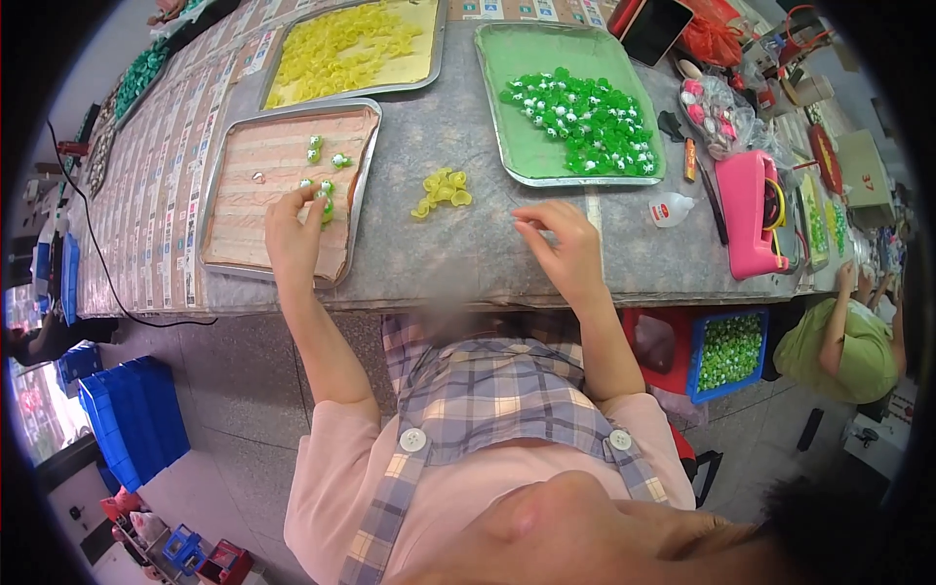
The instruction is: The person assembles small plastic toy figurines by hand, joining plastic toy parts with glue from a glue bottle.
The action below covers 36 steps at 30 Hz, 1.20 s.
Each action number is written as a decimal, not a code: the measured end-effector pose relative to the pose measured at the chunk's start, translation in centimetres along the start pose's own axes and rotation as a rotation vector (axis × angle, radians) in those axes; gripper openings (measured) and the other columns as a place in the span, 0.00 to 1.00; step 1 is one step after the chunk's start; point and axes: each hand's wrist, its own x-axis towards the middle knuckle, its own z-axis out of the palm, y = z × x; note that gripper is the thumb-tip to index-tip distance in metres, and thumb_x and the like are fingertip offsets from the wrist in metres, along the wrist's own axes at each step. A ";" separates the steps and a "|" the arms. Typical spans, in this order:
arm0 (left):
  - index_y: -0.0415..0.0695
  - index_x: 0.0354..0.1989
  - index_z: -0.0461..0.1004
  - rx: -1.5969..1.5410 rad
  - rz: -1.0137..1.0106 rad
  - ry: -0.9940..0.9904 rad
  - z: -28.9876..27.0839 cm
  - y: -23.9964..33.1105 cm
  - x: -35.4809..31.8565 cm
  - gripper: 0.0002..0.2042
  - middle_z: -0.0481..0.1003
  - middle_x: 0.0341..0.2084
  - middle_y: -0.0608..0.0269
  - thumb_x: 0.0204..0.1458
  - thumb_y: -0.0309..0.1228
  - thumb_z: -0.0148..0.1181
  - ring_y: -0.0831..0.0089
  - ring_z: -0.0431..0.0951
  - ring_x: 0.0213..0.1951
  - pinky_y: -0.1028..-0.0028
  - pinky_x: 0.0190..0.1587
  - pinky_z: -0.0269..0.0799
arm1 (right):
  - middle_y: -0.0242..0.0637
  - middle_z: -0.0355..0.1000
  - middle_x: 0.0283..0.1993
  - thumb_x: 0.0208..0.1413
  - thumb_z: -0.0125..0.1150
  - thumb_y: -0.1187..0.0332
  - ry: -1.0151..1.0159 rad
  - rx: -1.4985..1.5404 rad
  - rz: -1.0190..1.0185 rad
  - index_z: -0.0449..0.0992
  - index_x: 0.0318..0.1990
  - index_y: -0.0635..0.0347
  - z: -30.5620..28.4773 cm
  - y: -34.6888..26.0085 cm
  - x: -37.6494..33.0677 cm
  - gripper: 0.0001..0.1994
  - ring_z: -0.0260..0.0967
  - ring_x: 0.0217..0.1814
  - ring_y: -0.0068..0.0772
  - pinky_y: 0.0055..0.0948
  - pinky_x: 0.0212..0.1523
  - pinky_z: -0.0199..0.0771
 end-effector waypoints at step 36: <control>0.37 0.44 0.66 -1.707 -0.467 -0.738 7.9 11.3 -8.9 0.13 0.71 0.36 0.57 0.49 0.26 0.51 0.75 0.72 0.37 0.75 0.42 0.68 | 0.38 0.66 0.42 0.37 0.58 0.76 0.090 -0.184 -0.239 0.71 0.43 0.57 0.6 -0.9 -3.1 0.19 0.65 0.35 0.36 0.31 0.35 0.66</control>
